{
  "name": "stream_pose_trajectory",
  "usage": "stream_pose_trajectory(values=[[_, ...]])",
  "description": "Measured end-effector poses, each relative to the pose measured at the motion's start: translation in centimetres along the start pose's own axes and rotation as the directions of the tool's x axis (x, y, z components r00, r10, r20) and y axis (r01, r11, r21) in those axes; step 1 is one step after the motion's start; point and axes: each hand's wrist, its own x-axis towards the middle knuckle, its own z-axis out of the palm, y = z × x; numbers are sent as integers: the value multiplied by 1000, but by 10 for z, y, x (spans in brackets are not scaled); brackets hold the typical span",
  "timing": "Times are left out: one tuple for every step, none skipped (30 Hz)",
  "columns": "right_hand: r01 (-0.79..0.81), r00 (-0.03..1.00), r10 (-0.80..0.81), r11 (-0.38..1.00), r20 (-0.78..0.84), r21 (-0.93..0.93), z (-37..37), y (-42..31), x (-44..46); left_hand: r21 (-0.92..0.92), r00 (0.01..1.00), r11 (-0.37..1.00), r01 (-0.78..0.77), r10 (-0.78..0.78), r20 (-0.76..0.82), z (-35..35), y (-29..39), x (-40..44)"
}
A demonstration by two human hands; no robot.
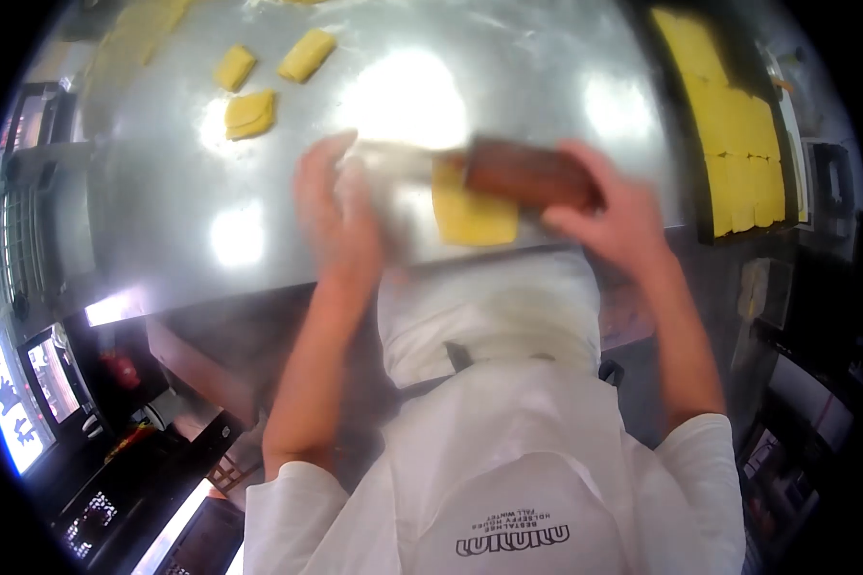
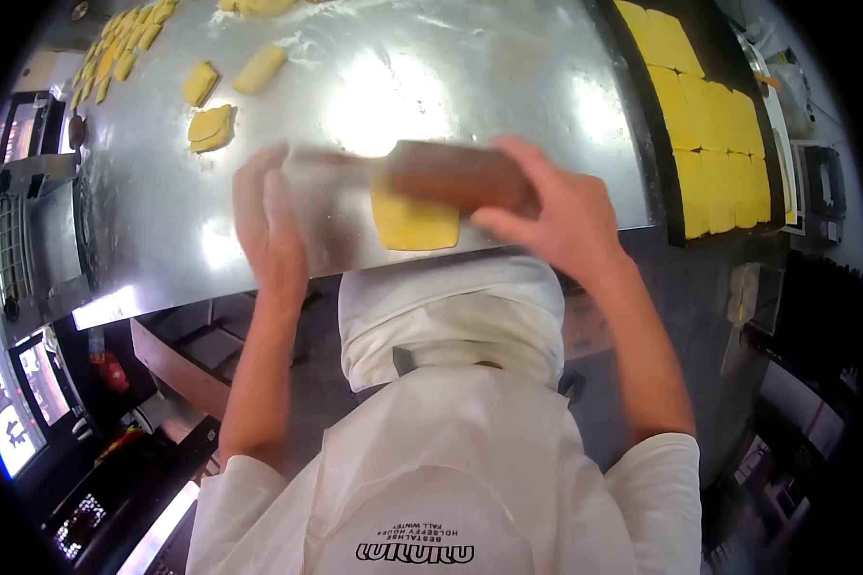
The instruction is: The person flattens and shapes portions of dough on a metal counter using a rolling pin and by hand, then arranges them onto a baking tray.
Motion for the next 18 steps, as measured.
stream_pose_trajectory(values=[[74, 996, -72, 997, 54, -32, 6, -8, 0, 197, 991, 976, -86, 63, 121, 0, -11, -5], [152, 983, -145, 987, 114, -59, 13, -14, 3, 374, 964, 908, -190, 100, 248, 3, -27, -15], [147, 982, -132, 983, 139, -106, 20, -15, 9, 464, 949, 855, -231, 91, 303, 6, -32, -16], [143, 979, -117, 978, 166, -154, 26, -15, 17, 543, 930, 792, -279, 83, 358, 9, -36, -17], [139, 977, -100, 969, 191, -203, 31, -13, 26, 565, 938, 785, -255, 59, 342, 14, -41, -14], [124, 982, -91, 971, 165, -205, 33, -12, 39, 587, 946, 776, -228, 36, 321, 18, -41, -6], [111, 986, -81, 973, 148, -201, 32, -14, 52, 661, 883, 631, -406, 85, 462, 17, -39, 6], [101, 990, -79, 974, 118, -200, 31, -15, 66, 658, 884, 656, -369, 31, 466, 20, -42, 18], [73, 994, -59, 984, 94, -160, 31, -15, 80, 657, 886, 676, -334, -13, 463, 24, -47, 32], [74, 996, -67, 988, 53, -134, 32, -10, 96, 654, 882, 695, -299, -60, 467, 29, -51, 45], [68, 998, -66, 992, 17, -104, 36, -2, 112, 685, 859, 662, -306, -118, 498, 34, -58, 61], [61, 998, -63, 996, -15, -71, 39, 4, 121, 713, 831, 627, -315, -182, 526, 38, -61, 73], [51, 999, -51, 998, -3, -48, 40, 7, 128, 624, 891, 767, -148, -170, 420, 40, -52, 80], [43, 999, -43, 999, 5, -24, 38, 9, 134, 645, 874, 737, -200, -165, 458, 41, -55, 84], [37, 999, -37, 999, 13, 0, 38, 9, 138, 664, 854, 704, -251, -161, 494, 40, -57, 88], [39, 999, -39, 999, 14, -1, 38, 11, 140, 672, 847, 698, -248, -180, 500, 40, -57, 90], [41, 999, -41, 999, 13, -4, 39, 14, 140, 679, 840, 692, -245, -198, 505, 39, -56, 93], [45, 999, -45, 999, 10, -8, 37, 12, 140, 677, 845, 712, -186, -236, 480, 41, -49, 97]])
